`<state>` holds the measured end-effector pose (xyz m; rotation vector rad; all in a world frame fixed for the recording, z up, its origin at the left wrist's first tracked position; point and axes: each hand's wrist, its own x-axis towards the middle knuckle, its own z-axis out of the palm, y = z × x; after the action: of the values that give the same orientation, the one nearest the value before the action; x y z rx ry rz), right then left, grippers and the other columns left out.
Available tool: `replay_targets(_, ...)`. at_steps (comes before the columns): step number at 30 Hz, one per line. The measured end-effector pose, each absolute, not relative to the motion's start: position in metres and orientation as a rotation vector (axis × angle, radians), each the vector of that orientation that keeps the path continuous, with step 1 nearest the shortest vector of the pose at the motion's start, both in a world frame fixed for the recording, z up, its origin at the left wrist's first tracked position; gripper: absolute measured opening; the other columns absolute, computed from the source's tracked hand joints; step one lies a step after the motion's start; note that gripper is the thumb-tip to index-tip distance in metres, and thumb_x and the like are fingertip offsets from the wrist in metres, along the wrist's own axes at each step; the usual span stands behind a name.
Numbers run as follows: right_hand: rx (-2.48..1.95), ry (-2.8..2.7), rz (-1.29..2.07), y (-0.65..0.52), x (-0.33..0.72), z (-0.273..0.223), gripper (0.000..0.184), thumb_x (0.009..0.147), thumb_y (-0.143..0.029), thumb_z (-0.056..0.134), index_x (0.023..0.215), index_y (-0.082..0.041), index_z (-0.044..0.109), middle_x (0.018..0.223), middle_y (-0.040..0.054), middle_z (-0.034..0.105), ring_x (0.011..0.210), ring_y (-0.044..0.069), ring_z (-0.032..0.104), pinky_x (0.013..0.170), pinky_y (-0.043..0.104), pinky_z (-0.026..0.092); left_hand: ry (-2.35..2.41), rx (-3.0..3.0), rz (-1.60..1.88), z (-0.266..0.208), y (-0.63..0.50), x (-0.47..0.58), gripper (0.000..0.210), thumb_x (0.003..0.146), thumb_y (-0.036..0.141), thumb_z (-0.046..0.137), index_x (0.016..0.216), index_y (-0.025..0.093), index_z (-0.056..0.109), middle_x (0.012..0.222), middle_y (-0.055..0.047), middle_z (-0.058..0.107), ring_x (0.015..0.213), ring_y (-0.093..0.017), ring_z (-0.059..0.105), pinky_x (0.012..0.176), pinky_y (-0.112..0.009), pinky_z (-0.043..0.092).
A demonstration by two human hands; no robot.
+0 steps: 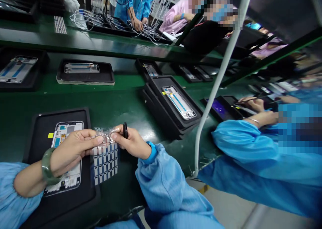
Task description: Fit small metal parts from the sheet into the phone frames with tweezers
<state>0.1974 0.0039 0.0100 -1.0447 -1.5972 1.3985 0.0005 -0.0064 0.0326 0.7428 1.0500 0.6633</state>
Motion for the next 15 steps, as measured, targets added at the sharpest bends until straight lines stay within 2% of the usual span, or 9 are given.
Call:
replay_targets(3,-1.113,-1.645,1.251,0.004,0.202,0.013,0.022,0.085,-0.040,0.060,0.091,-0.019,0.064,0.078,-0.0002,0.063,0.068,0.010,0.056,0.066,0.024,0.047,1.050,0.766,0.698,0.033,-0.006,-0.001,0.026,0.067,0.038,0.079,0.071,0.015,0.069,0.074,-0.004,0.069,0.069,-0.011,0.062,0.062,-0.018,0.052)
replay_targets(5,-1.214,-1.583,1.048,0.001,0.206,0.017,0.026,0.083,-0.039,0.062,0.099,-0.019,0.063,0.082,0.0010,0.065,0.065,0.009,0.054,0.063,0.024,0.046,1.060,0.790,0.743,0.032,-0.005,-0.002,0.027,0.069,0.040,0.077,0.077,0.016,0.070,0.085,-0.006,0.072,0.079,-0.014,0.066,0.071,-0.022,0.055)
replay_targets(8,-1.317,-1.506,0.888,-0.008,0.208,0.022,0.027,0.081,-0.044,0.063,0.089,-0.018,0.064,0.071,-0.0002,0.062,0.055,0.009,0.049,0.053,0.023,0.041,1.089,0.865,0.817,0.031,-0.005,-0.002,0.031,0.070,0.044,0.075,0.081,0.015,0.071,0.092,-0.010,0.073,0.085,-0.018,0.069,0.074,-0.027,0.057)
replay_targets(11,-1.353,-1.687,0.962,-0.018,0.206,0.022,0.024,0.076,-0.042,0.070,0.077,-0.018,0.066,0.061,-0.0025,0.060,0.053,0.009,0.050,0.053,0.022,0.040,1.132,1.010,0.904,0.031,-0.008,0.001,0.033,0.070,0.045,0.074,0.078,0.013,0.070,0.087,-0.011,0.074,0.080,-0.021,0.070,0.068,-0.031,0.059)
replay_targets(13,-1.332,-1.732,0.995,-0.021,0.205,0.020,0.020,0.077,-0.038,0.070,0.078,-0.019,0.068,0.065,-0.0016,0.065,0.057,0.010,0.056,0.057,0.023,0.044,1.185,1.152,0.999,0.032,-0.011,0.004,0.031,0.075,0.044,0.070,0.080,0.014,0.070,0.083,-0.009,0.074,0.076,-0.021,0.071,0.067,-0.032,0.060)
replay_targets(15,-1.289,-1.662,1.024,-0.020,0.208,0.018,0.020,0.081,-0.038,0.066,0.083,-0.019,0.070,0.073,0.0009,0.070,0.064,0.013,0.063,0.062,0.024,0.049,1.239,1.336,1.119,0.035,-0.015,0.006,0.026,0.079,0.042,0.067,0.087,0.017,0.070,0.087,-0.007,0.075,0.080,-0.020,0.071,0.075,-0.034,0.060)
